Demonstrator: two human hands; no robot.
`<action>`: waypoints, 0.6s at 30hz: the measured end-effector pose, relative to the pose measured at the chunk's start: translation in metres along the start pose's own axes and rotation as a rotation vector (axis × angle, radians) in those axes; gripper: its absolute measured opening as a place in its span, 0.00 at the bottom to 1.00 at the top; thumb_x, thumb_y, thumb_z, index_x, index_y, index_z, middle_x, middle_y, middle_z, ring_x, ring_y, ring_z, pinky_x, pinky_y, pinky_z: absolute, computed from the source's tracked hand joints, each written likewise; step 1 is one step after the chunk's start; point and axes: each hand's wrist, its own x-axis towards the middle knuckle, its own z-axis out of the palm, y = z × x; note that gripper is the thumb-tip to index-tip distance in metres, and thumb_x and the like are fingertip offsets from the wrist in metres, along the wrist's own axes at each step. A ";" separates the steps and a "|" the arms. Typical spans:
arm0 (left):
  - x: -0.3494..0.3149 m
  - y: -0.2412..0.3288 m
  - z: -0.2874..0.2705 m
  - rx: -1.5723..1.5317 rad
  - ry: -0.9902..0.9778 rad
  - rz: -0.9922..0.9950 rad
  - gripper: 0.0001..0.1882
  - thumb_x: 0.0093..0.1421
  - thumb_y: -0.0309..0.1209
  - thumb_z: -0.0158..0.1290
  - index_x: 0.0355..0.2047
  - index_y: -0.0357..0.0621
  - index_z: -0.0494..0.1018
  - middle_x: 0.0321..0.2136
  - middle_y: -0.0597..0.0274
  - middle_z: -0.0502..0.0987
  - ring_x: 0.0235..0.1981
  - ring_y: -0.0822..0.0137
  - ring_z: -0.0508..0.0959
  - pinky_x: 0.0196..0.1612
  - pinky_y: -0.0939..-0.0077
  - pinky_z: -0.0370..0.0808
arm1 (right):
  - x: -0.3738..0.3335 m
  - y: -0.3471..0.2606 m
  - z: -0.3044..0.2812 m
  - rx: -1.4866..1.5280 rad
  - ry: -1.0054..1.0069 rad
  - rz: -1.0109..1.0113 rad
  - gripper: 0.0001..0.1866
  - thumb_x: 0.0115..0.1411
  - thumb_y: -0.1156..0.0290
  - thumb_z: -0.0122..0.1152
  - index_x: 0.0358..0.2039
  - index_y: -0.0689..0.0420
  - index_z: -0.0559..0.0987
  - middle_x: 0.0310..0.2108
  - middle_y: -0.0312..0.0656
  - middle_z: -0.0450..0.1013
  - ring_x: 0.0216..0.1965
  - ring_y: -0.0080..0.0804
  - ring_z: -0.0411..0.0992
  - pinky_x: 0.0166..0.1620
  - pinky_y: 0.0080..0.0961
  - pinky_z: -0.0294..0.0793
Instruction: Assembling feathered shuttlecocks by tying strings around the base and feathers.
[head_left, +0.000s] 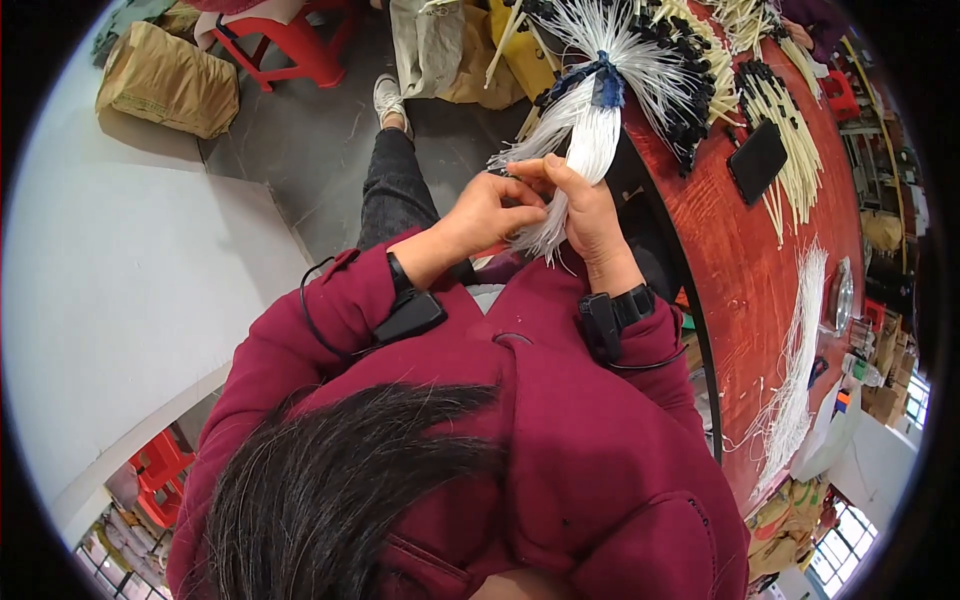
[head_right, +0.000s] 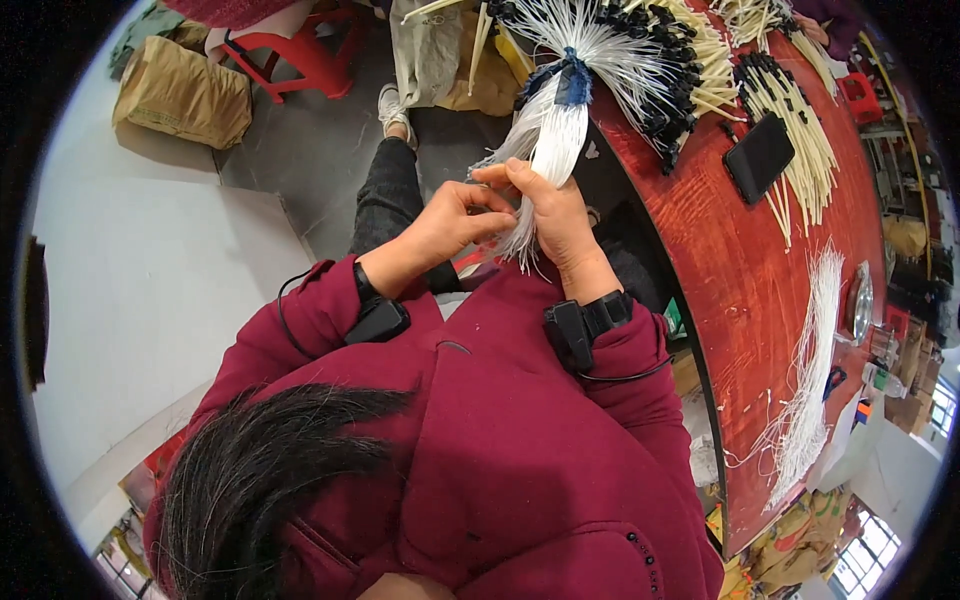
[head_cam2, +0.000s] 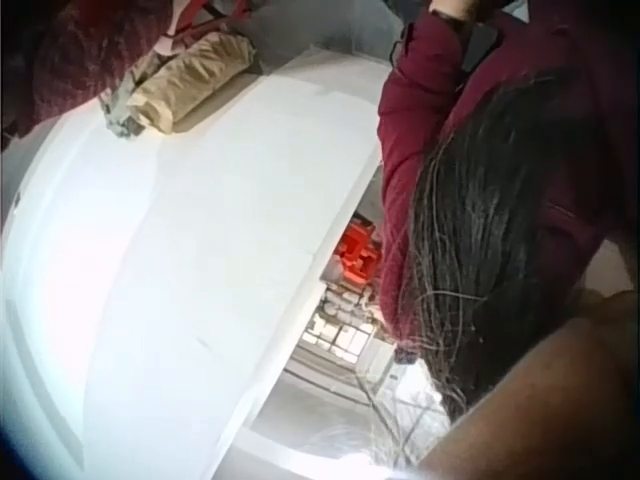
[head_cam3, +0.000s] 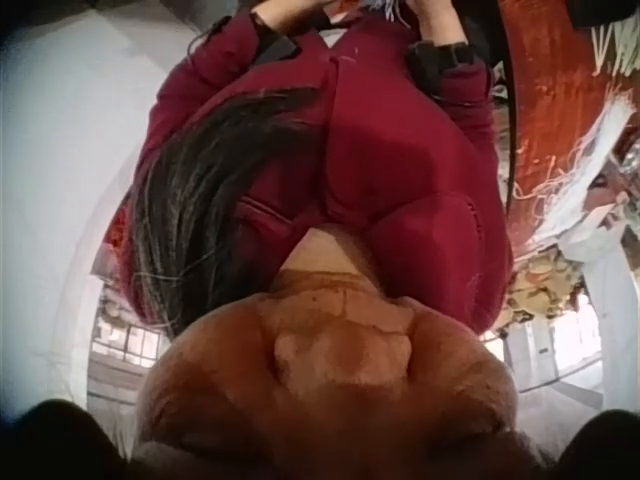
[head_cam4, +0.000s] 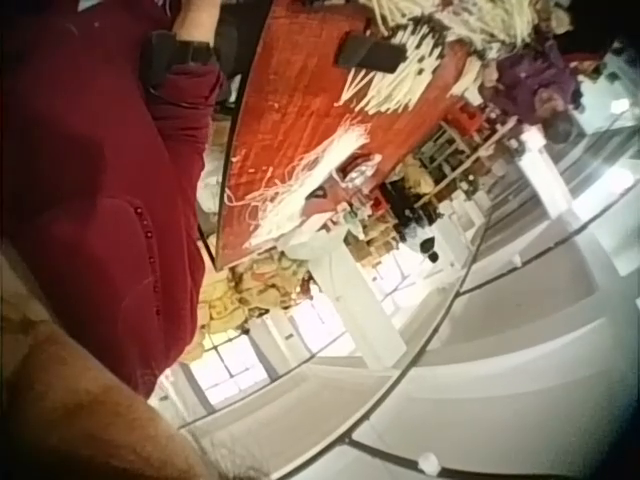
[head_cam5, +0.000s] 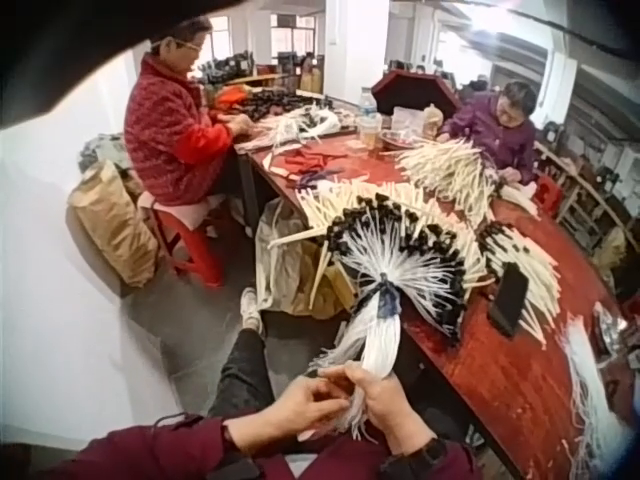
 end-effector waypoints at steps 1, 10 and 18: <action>-0.002 0.002 -0.003 -0.009 0.011 -0.017 0.10 0.58 0.33 0.57 0.32 0.38 0.78 0.20 0.69 0.74 0.19 0.79 0.69 0.23 0.84 0.65 | 0.000 0.001 -0.001 -0.022 0.000 -0.007 0.19 0.63 0.61 0.51 0.38 0.65 0.80 0.38 0.44 0.77 0.39 0.27 0.71 0.46 0.24 0.69; -0.027 0.018 -0.028 -0.311 0.046 -0.230 0.09 0.60 0.32 0.54 0.28 0.39 0.76 0.18 0.71 0.73 0.16 0.82 0.67 0.19 0.88 0.62 | 0.005 0.004 -0.005 -0.288 0.107 -0.064 0.15 0.61 0.63 0.55 0.30 0.63 0.81 0.29 0.37 0.77 0.30 0.20 0.68 0.38 0.21 0.67; -0.067 0.032 -0.046 -0.073 -0.001 -0.345 0.06 0.60 0.30 0.54 0.31 0.40 0.74 0.21 0.68 0.74 0.14 0.82 0.65 0.17 0.89 0.59 | 0.005 0.004 -0.005 -0.372 0.119 -0.121 0.13 0.60 0.65 0.57 0.24 0.61 0.79 0.21 0.34 0.74 0.23 0.19 0.66 0.31 0.18 0.64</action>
